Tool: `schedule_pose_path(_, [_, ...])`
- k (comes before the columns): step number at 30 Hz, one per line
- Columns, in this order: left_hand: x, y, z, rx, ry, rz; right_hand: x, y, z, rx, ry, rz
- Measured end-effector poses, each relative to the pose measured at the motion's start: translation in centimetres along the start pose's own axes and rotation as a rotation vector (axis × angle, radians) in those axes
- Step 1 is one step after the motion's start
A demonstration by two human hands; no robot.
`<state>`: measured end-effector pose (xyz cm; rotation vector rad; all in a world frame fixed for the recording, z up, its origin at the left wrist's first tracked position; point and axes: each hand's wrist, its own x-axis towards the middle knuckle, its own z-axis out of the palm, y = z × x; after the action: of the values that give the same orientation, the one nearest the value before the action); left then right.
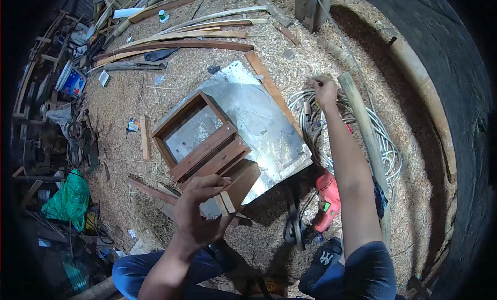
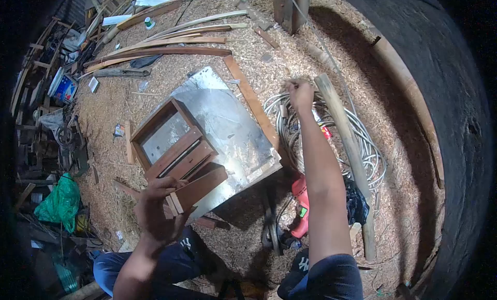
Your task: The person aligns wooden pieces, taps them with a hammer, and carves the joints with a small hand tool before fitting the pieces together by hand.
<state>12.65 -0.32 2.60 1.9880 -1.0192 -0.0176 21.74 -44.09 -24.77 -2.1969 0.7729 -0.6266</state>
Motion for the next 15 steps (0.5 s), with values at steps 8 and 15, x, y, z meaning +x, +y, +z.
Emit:
schedule_pose_path(8, [0.4,0.0,0.0,-0.130,-0.032,0.018,3.0,-0.8,4.6,-0.044,0.069,0.304])
schedule_pose_path(15, [0.7,0.6,0.3,-0.135,-0.012,-0.008,3.2,-0.2,5.8,-0.178,0.118,0.371])
